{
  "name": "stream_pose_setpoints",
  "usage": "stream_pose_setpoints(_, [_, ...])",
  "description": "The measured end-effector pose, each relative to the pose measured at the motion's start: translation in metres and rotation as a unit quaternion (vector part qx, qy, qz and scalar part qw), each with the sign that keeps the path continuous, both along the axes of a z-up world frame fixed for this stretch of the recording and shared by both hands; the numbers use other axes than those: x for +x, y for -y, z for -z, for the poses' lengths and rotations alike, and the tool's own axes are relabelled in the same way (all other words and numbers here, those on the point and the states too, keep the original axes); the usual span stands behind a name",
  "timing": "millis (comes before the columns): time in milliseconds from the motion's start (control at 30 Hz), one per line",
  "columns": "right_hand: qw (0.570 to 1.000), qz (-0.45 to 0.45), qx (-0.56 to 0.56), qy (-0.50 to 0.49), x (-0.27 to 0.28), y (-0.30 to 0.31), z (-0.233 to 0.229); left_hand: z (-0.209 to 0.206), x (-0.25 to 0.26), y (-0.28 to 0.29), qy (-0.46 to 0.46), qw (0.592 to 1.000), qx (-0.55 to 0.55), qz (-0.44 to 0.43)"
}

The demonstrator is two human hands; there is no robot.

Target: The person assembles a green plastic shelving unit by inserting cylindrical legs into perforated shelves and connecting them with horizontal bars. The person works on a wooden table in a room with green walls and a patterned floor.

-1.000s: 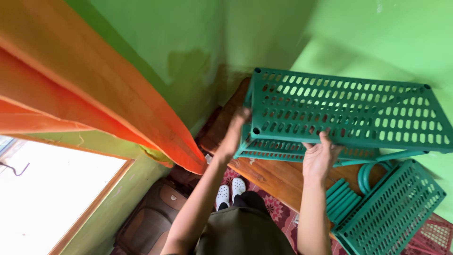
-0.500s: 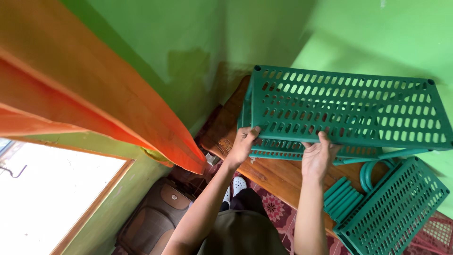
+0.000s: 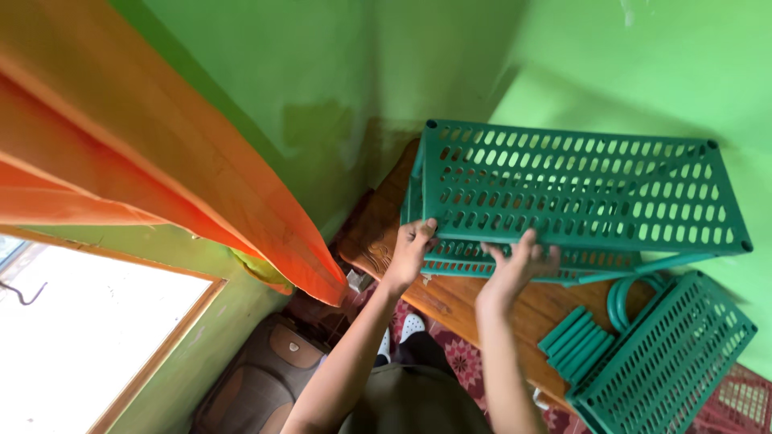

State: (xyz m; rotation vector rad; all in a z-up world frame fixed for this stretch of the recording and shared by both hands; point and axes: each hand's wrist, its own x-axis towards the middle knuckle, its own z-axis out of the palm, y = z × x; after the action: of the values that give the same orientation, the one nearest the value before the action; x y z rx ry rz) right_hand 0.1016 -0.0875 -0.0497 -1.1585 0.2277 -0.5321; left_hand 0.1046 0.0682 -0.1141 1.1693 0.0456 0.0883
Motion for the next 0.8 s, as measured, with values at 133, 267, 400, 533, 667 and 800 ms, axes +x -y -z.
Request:
stream_pose_setpoints(133, [0.924,0.161,-0.326,0.119,-0.039,-0.031,-0.021,-0.006,-0.001,0.006,0.018,0.999,0.006,-0.026])
stream_pose_setpoints(267, [0.800,0.048,-0.575,0.164,-0.009,-0.033,-0.069,-0.003,-0.009,0.006,-0.008,0.999,0.037,-0.038])
stream_pose_setpoints(400, [0.704,-0.164,-0.655,0.219,0.065,-0.048,-0.123,-0.002,-0.004,0.010,0.004,0.997,0.045,-0.067])
stream_pose_setpoints(533, [0.625,-0.240,-0.725,0.161,0.103,-0.075,-0.134,0.005,-0.005,0.012,0.030,0.988,0.108,-0.108])
stream_pose_setpoints(667, [0.621,-0.194,-0.737,0.183,0.105,-0.084,-0.116,0.010,0.002,0.023,0.051,0.967,0.151,-0.197])
stream_pose_setpoints(800, [0.611,-0.153,-0.750,0.199,0.115,-0.088,-0.106,0.016,0.014,0.026,0.087,0.945,0.209,-0.234])
